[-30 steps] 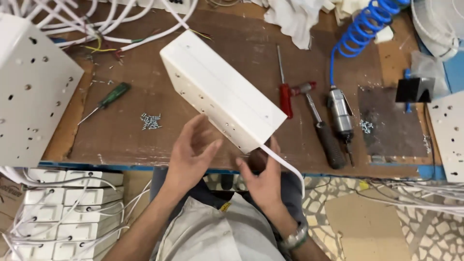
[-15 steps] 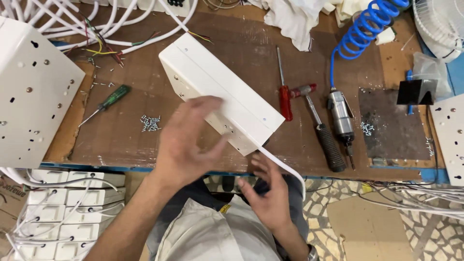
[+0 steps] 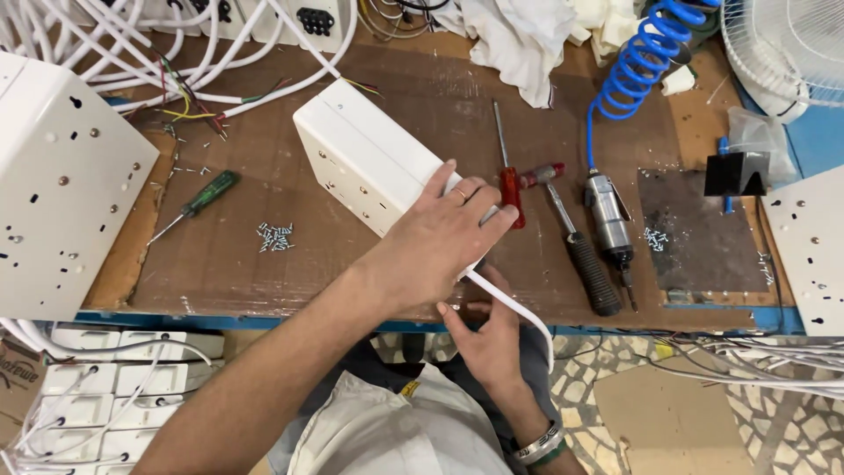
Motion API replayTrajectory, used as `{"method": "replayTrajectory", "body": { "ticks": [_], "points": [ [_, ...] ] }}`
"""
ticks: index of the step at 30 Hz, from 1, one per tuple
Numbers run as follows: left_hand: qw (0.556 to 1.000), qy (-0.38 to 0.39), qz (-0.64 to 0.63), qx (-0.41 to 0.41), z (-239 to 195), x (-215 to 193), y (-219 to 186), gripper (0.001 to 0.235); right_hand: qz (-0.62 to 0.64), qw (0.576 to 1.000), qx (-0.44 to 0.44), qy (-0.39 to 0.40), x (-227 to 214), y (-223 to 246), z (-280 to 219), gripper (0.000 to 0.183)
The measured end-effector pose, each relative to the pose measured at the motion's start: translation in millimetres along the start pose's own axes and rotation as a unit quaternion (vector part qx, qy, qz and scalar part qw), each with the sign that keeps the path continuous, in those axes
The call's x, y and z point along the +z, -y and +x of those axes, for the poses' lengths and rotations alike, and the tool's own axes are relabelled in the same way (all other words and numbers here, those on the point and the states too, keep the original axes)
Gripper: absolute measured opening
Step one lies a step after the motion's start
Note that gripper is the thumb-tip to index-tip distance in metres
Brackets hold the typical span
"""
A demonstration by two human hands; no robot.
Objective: The person assembles a white rectangular electrical enclosure at a workbench. They drill holes in the box with a power drill, tap it with a hammer, drive screws into the casing, thread a white cable through an opening, and fasten a small cover plate onto the box with a screwdriver.
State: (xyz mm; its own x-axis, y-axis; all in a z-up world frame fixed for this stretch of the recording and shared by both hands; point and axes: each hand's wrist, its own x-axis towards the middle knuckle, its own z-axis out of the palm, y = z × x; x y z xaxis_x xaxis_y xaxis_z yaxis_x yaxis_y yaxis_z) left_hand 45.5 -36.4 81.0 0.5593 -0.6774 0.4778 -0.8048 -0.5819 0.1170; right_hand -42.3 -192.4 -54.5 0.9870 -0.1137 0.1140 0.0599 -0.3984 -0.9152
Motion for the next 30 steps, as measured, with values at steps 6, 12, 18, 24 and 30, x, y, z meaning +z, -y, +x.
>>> {"method": "replayTrajectory", "body": {
  "ticks": [6, 12, 18, 24, 30],
  "points": [
    [1.000, -0.012, 0.001, -0.004, -19.3, -5.8, -4.7, 0.059, 0.060, 0.998, 0.012, 0.014, 0.0, 7.8, -0.8, 0.076],
    [0.999, -0.034, -0.018, -0.015, -45.8, -11.0, -13.9, 0.061, 0.088, 0.995, -0.014, 0.047, 4.9, 22.3, -11.2, 0.070],
    [0.997, -0.067, -0.012, -0.024, -60.3, -2.5, -24.4, 0.043, 0.099, 0.944, 0.081, 0.305, -31.5, 60.3, -43.8, 0.043],
    [0.997, -0.071, -0.024, -0.029, -65.7, -5.8, -32.1, 0.040, 0.118, 0.977, 0.043, 0.171, -101.1, 95.2, 0.1, 0.032],
    [0.990, -0.142, -0.019, 0.016, -78.5, 19.0, -25.1, 0.035, 0.204, 0.906, 0.294, 0.226, -30.7, 23.7, 56.8, 0.105]
  ]
}}
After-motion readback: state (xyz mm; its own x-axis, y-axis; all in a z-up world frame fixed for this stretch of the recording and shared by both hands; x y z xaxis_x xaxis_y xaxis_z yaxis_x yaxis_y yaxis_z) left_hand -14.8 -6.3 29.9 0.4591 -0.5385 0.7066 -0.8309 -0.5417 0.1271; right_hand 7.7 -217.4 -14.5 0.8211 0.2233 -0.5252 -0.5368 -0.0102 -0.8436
